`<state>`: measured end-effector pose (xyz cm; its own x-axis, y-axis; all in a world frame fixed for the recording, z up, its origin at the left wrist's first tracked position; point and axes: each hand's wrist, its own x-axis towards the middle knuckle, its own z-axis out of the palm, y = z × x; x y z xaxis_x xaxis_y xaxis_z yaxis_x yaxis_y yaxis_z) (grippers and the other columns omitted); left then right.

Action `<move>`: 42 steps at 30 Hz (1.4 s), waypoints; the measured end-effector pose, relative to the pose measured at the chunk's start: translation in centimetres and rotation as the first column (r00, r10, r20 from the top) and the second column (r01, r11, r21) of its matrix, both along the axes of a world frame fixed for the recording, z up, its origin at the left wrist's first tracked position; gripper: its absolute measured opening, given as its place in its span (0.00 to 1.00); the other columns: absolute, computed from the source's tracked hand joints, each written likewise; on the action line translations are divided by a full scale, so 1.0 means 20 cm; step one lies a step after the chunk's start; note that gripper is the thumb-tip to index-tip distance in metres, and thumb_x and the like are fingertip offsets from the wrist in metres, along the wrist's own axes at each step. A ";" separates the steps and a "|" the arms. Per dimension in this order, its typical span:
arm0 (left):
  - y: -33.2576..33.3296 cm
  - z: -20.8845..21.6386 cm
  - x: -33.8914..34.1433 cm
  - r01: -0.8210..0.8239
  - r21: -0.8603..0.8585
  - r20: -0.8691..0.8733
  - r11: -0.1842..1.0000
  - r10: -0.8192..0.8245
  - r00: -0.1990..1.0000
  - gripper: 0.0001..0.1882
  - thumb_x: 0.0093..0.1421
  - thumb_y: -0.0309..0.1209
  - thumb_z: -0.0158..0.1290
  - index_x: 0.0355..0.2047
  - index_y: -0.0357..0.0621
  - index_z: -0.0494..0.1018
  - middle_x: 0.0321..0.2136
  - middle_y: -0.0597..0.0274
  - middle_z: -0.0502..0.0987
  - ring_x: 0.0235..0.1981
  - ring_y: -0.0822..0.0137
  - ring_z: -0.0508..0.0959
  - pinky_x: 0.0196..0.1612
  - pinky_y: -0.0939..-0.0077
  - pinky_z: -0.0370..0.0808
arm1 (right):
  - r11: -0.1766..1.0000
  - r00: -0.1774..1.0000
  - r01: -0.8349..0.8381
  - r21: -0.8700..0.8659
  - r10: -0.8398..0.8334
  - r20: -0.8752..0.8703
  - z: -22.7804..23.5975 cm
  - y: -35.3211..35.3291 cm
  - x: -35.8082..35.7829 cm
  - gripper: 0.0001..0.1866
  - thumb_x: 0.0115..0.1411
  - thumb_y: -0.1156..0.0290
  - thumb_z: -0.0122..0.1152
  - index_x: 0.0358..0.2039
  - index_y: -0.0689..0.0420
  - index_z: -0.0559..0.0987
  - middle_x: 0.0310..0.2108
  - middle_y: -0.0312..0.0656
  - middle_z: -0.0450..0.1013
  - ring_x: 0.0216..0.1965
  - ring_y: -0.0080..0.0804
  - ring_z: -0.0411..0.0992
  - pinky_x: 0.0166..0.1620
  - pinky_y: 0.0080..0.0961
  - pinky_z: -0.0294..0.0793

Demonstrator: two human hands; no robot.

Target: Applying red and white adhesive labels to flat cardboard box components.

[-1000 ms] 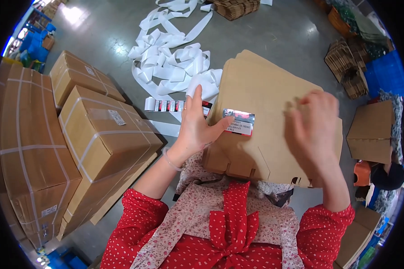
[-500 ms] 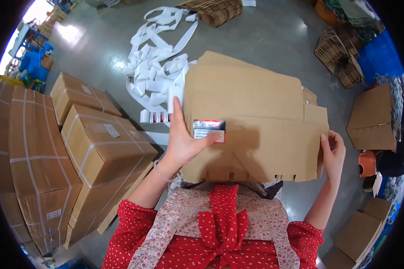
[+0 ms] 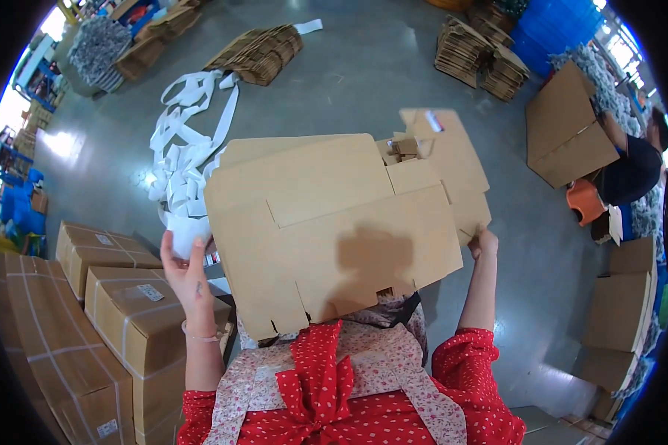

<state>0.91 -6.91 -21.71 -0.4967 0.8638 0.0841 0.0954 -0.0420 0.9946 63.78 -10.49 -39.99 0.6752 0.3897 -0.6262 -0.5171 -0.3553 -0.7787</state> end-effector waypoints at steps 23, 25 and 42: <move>-0.14 0.47 0.08 0.292 0.201 0.183 0.935 -0.329 0.927 0.24 0.65 0.23 0.54 0.60 0.34 0.63 0.40 0.60 0.78 0.38 0.77 0.76 0.39 0.85 0.74 | 0.087 0.342 -0.938 0.335 0.384 0.858 1.14 0.04 -2.26 0.10 0.59 0.81 0.62 0.42 0.62 0.80 0.36 0.45 0.78 0.36 0.31 0.76 0.40 0.22 0.74; -0.17 0.45 0.05 0.376 0.166 0.143 0.911 -0.400 0.905 0.22 0.65 0.24 0.54 0.58 0.34 0.65 0.40 0.60 0.78 0.38 0.78 0.76 0.40 0.85 0.74 | 0.103 0.356 -0.933 0.344 0.401 0.844 1.13 0.05 -2.26 0.09 0.59 0.81 0.62 0.41 0.62 0.81 0.35 0.45 0.78 0.35 0.30 0.76 0.39 0.22 0.74; -0.21 0.31 0.05 0.366 0.023 0.445 0.931 -0.337 0.830 0.22 0.71 0.38 0.47 0.56 0.32 0.67 0.45 0.61 0.75 0.45 0.74 0.74 0.52 0.78 0.69 | 0.215 -0.109 -0.973 -0.081 -0.125 0.986 1.07 -0.03 -2.29 0.12 0.50 0.77 0.70 0.37 0.56 0.83 0.43 0.43 0.70 0.43 0.40 0.70 0.44 0.34 0.70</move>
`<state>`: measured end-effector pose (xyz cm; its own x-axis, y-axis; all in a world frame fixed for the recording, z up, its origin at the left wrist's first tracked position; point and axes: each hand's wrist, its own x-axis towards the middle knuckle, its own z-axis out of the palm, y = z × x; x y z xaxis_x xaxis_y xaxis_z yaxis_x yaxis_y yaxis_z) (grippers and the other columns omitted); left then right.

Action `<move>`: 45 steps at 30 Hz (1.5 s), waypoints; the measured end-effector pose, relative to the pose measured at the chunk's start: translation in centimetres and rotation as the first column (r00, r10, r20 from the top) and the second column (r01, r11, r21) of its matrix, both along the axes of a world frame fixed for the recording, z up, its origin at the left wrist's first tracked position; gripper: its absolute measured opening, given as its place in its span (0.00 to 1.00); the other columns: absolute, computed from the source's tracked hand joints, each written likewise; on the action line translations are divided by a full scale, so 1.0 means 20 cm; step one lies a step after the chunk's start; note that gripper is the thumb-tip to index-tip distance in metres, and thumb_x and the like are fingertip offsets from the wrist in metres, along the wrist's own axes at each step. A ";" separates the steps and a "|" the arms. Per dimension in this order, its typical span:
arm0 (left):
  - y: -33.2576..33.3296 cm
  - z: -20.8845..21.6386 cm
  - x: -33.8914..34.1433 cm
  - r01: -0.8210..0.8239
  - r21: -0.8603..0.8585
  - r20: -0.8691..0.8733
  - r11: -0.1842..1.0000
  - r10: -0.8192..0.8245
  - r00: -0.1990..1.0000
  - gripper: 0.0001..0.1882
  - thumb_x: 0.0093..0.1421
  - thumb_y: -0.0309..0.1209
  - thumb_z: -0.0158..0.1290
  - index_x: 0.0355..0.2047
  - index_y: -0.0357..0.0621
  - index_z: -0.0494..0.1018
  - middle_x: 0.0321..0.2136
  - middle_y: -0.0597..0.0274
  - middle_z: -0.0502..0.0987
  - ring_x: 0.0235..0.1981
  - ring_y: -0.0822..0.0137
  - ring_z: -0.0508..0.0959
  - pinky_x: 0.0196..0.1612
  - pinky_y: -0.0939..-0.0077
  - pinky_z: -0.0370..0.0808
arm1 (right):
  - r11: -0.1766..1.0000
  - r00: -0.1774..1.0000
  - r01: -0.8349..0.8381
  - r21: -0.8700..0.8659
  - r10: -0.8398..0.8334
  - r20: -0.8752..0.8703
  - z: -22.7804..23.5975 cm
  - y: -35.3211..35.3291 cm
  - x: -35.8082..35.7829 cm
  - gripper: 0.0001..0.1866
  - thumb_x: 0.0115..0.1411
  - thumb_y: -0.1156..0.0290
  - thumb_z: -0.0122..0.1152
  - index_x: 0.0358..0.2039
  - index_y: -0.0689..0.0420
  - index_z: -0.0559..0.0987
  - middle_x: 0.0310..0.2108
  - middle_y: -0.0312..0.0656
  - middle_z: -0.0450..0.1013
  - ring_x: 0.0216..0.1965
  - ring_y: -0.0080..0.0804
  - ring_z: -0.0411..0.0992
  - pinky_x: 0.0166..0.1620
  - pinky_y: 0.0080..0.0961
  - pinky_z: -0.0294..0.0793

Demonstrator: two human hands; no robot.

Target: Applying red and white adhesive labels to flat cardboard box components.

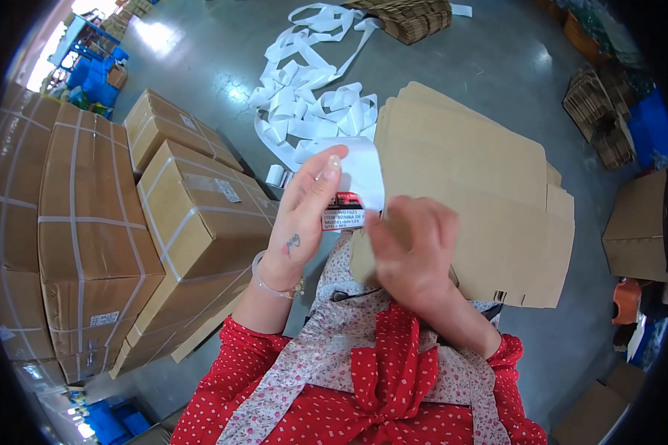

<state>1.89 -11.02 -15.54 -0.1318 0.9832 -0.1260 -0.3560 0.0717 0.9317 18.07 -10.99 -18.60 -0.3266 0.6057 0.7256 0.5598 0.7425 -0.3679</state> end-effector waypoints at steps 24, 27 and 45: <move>0.05 -0.42 -0.05 -0.101 0.271 -0.758 0.957 0.277 0.590 0.51 0.51 0.42 0.67 0.63 0.23 0.52 0.53 0.34 0.66 0.53 0.45 0.71 0.58 0.59 0.66 | 0.756 0.938 0.178 -0.630 -0.324 -0.124 -0.05 0.15 0.11 0.07 0.58 0.71 0.67 0.31 0.58 0.76 0.25 0.41 0.74 0.29 0.36 0.71 0.37 0.30 0.69; 0.05 -0.36 0.01 -0.022 0.254 -0.837 0.967 0.231 0.496 0.54 0.49 0.42 0.69 0.63 0.22 0.50 0.52 0.32 0.66 0.53 0.42 0.71 0.58 0.57 0.66 | 0.757 0.940 0.202 -0.621 -0.327 -0.093 -0.07 0.15 0.09 0.07 0.56 0.70 0.68 0.30 0.56 0.76 0.24 0.40 0.73 0.28 0.36 0.70 0.37 0.31 0.67; 0.23 -0.38 0.06 -0.088 0.030 -0.818 0.996 0.075 0.570 0.58 0.47 0.47 0.69 0.63 0.19 0.48 0.51 0.31 0.66 0.52 0.40 0.71 0.55 0.57 0.68 | 0.462 0.366 0.879 0.116 -0.811 0.456 0.08 0.26 0.87 0.22 0.61 0.58 0.61 0.48 0.62 0.73 0.42 0.53 0.73 0.47 0.51 0.70 0.51 0.43 0.68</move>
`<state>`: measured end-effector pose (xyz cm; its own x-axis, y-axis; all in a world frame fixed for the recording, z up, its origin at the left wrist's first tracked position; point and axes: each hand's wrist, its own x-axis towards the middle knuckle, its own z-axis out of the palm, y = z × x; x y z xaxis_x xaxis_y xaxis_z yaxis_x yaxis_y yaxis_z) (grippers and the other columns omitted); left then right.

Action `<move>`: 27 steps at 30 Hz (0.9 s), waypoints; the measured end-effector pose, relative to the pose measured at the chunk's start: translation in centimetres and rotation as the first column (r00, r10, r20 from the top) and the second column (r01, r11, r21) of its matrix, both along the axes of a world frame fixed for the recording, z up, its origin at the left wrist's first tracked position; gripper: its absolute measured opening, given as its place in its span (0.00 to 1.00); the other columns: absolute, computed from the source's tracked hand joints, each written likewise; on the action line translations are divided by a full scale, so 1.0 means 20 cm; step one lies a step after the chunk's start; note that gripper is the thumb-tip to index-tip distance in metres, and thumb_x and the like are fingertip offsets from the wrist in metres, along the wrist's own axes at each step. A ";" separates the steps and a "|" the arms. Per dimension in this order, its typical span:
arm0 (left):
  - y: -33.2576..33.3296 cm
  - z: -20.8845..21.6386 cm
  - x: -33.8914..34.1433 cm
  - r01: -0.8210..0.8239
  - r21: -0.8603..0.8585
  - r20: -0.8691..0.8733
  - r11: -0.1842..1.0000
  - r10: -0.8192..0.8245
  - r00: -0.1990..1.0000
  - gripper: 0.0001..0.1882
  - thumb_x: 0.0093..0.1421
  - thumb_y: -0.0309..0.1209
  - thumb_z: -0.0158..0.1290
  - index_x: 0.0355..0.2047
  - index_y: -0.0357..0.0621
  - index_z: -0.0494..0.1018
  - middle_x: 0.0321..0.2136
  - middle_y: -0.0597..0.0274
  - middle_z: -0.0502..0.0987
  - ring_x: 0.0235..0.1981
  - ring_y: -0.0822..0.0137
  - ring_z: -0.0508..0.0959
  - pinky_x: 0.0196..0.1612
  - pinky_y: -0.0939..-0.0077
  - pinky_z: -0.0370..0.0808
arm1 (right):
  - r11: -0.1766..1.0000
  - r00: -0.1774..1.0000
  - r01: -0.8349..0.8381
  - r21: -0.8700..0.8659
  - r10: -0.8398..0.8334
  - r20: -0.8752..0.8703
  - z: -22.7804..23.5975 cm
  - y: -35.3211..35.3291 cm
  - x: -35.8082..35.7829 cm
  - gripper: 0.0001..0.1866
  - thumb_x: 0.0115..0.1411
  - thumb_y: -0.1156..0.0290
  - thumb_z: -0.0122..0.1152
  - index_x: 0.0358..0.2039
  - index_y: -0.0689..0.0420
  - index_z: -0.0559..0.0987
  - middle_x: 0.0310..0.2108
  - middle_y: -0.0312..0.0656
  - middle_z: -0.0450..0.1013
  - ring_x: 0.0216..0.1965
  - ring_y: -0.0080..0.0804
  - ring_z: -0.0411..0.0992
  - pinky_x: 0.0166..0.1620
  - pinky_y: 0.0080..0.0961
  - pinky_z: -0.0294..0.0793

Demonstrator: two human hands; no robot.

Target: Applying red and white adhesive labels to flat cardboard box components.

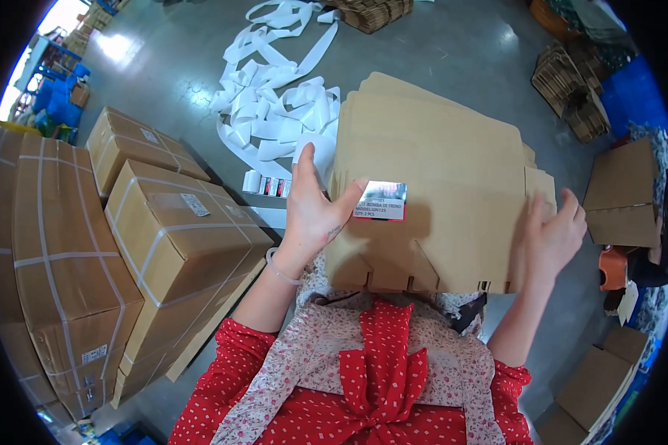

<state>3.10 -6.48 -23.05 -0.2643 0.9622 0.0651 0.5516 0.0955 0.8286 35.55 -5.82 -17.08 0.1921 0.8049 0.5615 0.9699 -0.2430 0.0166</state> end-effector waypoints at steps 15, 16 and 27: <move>0.03 -0.02 -0.03 -0.011 -0.001 0.160 1.000 0.011 0.987 0.54 0.46 0.37 0.71 0.65 0.27 0.52 0.60 0.42 0.63 0.59 0.54 0.68 0.61 0.64 0.65 | 0.975 -0.080 -0.033 0.221 0.218 -0.973 -0.22 -0.17 0.87 0.13 0.66 0.71 0.56 0.47 0.65 0.76 0.45 0.43 0.77 0.45 0.26 0.75 0.50 0.23 0.73; 0.05 -0.02 -0.06 -0.051 0.048 0.238 0.998 0.039 0.970 0.48 0.50 0.32 0.68 0.65 0.29 0.54 0.59 0.44 0.64 0.57 0.58 0.70 0.58 0.67 0.68 | 0.969 -0.081 0.106 0.222 0.231 -0.970 -0.36 -0.15 1.03 0.13 0.65 0.71 0.58 0.46 0.67 0.76 0.43 0.44 0.77 0.44 0.29 0.75 0.50 0.24 0.74; 0.07 0.13 -0.19 -0.136 0.339 0.268 0.931 0.043 0.963 0.24 0.64 0.24 0.54 0.60 0.39 0.62 0.40 0.60 0.73 0.37 0.76 0.73 0.40 0.82 0.71 | 0.886 0.276 0.423 -0.193 -0.328 -0.903 -0.74 -0.08 1.18 0.28 0.60 0.64 0.64 0.55 0.67 0.68 0.37 0.40 0.71 0.33 0.27 0.70 0.33 0.24 0.70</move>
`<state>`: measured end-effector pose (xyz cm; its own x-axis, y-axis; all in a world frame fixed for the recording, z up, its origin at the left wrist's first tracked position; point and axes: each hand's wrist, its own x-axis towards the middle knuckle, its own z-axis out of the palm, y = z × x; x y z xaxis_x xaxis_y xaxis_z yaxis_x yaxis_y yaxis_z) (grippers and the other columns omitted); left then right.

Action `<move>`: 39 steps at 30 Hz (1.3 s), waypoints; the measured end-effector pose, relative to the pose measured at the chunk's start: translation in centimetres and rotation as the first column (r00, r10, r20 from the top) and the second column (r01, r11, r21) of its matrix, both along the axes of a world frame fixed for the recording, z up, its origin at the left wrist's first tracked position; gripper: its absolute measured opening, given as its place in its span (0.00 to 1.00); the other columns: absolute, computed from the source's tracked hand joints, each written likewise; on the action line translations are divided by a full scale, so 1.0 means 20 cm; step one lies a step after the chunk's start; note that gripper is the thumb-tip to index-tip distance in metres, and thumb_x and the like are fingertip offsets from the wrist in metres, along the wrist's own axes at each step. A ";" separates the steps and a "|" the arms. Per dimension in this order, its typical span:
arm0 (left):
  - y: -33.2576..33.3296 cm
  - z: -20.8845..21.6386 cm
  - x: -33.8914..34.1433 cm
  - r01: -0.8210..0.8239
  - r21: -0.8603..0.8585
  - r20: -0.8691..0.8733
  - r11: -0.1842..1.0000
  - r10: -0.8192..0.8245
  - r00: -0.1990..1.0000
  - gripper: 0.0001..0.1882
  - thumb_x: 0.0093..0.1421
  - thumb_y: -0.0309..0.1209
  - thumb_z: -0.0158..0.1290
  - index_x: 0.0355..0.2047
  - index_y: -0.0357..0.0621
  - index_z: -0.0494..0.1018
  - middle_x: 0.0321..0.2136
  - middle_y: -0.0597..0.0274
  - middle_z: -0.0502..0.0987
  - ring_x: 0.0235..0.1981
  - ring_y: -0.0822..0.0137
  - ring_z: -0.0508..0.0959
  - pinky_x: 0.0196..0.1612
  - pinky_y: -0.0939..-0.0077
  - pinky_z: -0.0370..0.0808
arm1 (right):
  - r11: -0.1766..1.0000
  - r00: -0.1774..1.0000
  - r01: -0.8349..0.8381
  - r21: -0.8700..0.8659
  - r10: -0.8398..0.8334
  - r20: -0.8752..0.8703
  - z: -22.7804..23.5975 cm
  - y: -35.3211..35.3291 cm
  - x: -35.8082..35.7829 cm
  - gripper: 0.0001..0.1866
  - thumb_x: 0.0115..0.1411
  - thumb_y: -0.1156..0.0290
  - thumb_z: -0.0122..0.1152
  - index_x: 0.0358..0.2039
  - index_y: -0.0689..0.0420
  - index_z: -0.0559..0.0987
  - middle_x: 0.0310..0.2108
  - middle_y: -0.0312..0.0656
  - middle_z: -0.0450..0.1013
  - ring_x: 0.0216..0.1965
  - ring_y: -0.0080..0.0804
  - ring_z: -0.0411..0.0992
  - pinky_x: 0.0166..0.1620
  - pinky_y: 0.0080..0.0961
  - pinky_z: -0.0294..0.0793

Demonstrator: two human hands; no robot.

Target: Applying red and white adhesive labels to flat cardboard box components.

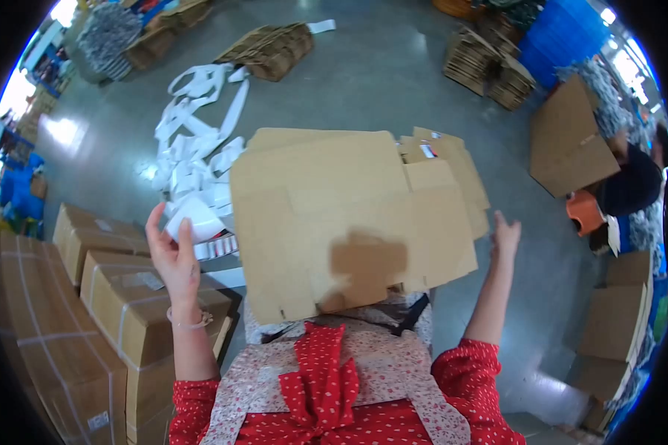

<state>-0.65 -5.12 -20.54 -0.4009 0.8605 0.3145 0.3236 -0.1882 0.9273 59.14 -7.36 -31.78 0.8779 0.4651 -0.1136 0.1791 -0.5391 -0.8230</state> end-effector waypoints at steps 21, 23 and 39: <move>-0.01 0.52 0.04 0.426 -0.002 0.328 0.905 -0.402 0.855 0.16 0.69 0.38 0.51 0.43 0.34 0.74 0.28 0.65 0.77 0.29 0.81 0.74 0.31 0.85 0.71 | -0.029 0.142 -0.813 0.581 0.959 0.246 0.92 0.25 -2.06 0.11 0.61 0.78 0.63 0.44 0.65 0.79 0.38 0.38 0.76 0.36 0.20 0.73 0.42 0.19 0.75; 0.00 0.48 0.03 0.461 -0.046 0.398 0.886 -0.407 0.822 0.18 0.69 0.40 0.51 0.41 0.34 0.75 0.28 0.65 0.77 0.29 0.81 0.75 0.32 0.85 0.72 | 0.008 0.146 -0.832 0.555 0.968 0.204 0.91 0.25 -2.07 0.11 0.60 0.79 0.63 0.44 0.64 0.81 0.36 0.39 0.76 0.35 0.22 0.74 0.40 0.20 0.75; 0.02 -0.01 -0.18 0.053 0.023 0.548 0.998 -0.057 0.835 0.27 0.68 0.45 0.50 0.51 0.29 0.71 0.46 0.53 0.76 0.48 0.66 0.75 0.53 0.70 0.70 | 0.154 0.207 -0.960 0.236 0.954 0.218 0.90 0.08 -1.84 0.10 0.62 0.72 0.60 0.42 0.59 0.83 0.48 0.42 0.69 0.49 0.27 0.68 0.53 0.26 0.66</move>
